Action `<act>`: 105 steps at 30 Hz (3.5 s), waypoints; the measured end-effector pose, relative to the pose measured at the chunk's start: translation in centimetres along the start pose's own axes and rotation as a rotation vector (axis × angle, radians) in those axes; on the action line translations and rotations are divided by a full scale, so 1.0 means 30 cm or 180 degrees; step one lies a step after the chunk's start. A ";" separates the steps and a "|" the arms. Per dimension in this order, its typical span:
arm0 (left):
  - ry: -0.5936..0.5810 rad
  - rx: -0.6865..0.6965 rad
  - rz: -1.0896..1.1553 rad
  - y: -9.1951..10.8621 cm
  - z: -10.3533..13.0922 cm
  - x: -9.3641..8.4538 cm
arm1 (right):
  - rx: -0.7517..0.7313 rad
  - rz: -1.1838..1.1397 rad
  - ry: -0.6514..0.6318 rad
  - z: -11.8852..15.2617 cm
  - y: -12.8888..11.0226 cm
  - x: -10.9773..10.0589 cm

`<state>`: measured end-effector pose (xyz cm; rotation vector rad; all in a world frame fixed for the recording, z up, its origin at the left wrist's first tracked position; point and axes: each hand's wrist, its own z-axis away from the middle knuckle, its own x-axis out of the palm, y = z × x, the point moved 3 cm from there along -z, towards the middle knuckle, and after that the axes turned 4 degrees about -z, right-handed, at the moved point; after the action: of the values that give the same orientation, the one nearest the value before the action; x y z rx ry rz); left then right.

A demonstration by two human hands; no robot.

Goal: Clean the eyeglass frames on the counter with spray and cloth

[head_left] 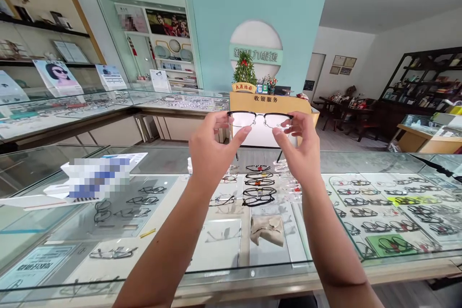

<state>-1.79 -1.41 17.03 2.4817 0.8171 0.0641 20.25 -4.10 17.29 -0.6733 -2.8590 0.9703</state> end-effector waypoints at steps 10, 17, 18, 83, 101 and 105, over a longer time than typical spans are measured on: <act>-0.0081 -0.0079 -0.0244 0.039 0.023 -0.060 | -0.0048 0.0609 -0.0160 0.032 -0.039 -0.040; -0.0133 -0.0062 -0.0270 0.019 0.016 -0.055 | -0.0047 0.0812 -0.0221 0.030 -0.031 -0.024; -0.0115 -0.0059 -0.0326 0.021 0.016 -0.055 | -0.0018 0.0834 -0.0221 0.029 -0.027 -0.023; -0.0066 0.0050 -0.0714 0.026 0.018 -0.032 | -0.0376 0.1594 -0.0033 0.033 -0.058 -0.011; 0.0239 0.0434 -0.0651 0.050 0.027 -0.056 | -0.0220 0.1417 -0.0271 0.038 -0.041 0.030; 0.0264 0.0484 -0.0703 0.050 0.026 -0.056 | -0.0249 0.1446 -0.0245 0.038 -0.043 0.031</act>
<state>-2.20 -3.76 17.28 2.5251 1.1657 0.0275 18.69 -5.28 17.04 -1.3637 -2.8798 0.9442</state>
